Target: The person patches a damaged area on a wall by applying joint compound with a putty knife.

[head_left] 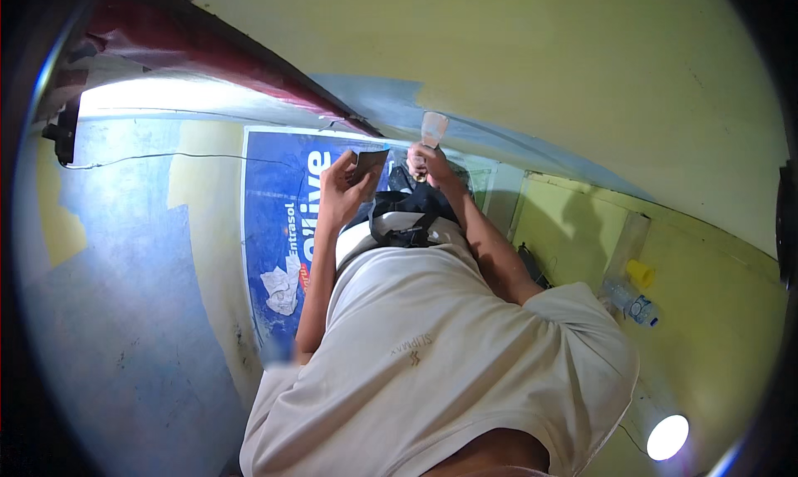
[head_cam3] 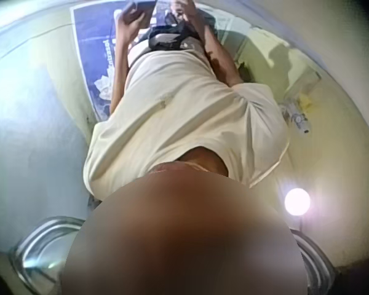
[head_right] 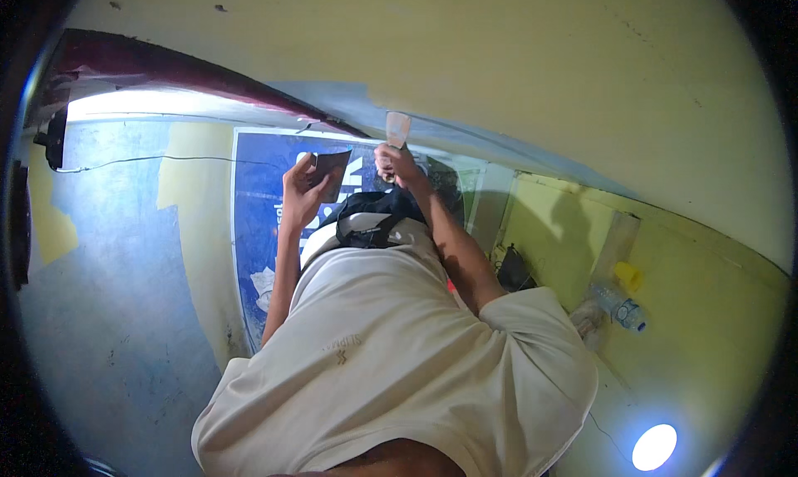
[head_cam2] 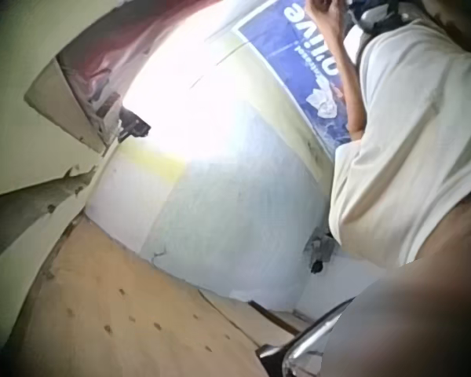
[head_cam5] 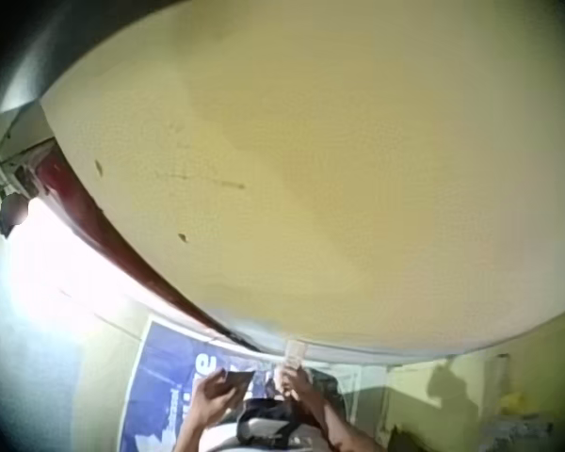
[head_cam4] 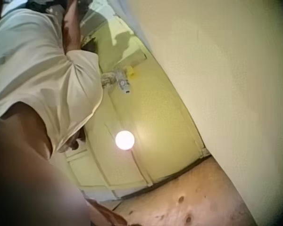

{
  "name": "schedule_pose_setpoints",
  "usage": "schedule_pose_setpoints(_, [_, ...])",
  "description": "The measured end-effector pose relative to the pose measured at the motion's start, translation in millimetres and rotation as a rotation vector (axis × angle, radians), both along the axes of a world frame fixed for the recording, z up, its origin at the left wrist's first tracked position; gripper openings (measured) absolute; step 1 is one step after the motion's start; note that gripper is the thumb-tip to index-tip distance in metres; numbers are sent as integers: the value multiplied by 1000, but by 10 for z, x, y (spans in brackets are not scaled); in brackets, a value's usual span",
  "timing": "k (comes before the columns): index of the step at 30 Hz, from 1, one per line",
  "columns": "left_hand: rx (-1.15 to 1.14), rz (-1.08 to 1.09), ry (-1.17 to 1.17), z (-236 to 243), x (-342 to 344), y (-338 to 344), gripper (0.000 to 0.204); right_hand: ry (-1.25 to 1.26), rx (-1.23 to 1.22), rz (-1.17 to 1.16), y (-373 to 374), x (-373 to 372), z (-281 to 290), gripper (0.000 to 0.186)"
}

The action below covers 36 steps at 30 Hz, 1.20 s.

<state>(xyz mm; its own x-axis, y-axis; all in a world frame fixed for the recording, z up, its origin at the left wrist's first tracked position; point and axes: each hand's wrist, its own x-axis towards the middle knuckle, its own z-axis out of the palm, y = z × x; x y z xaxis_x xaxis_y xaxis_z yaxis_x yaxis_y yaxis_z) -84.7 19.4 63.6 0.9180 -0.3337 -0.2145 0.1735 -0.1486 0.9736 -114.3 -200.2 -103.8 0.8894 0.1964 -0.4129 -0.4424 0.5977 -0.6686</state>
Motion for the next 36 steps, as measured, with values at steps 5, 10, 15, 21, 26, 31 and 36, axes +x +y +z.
schedule_pose_setpoints(5, [-31,-32,-33,28,27,-19,15,-31,138,-70,50,-7,-61,29])
schedule_pose_setpoints(10, [-32,-15,56,74,51,-41,18,-61,50,-27,127,86,387,43])
schedule_pose_setpoints(15, [-13,-9,-29,-34,37,-37,32,-31,-7,-19,13,70,-8,42])
schedule_pose_setpoints(21, [-35,-50,49,118,38,-91,25,-88,199,-73,83,104,136,35])
schedule_pose_setpoints(26, [-53,-80,112,51,45,-23,27,1,140,-34,209,80,228,41])
schedule_pose_setpoints(31, [-57,-88,129,78,44,-7,27,-22,142,-42,129,91,134,38])
schedule_pose_setpoints(36, [-45,-104,114,131,57,-47,26,-5,192,-72,69,3,-38,38])
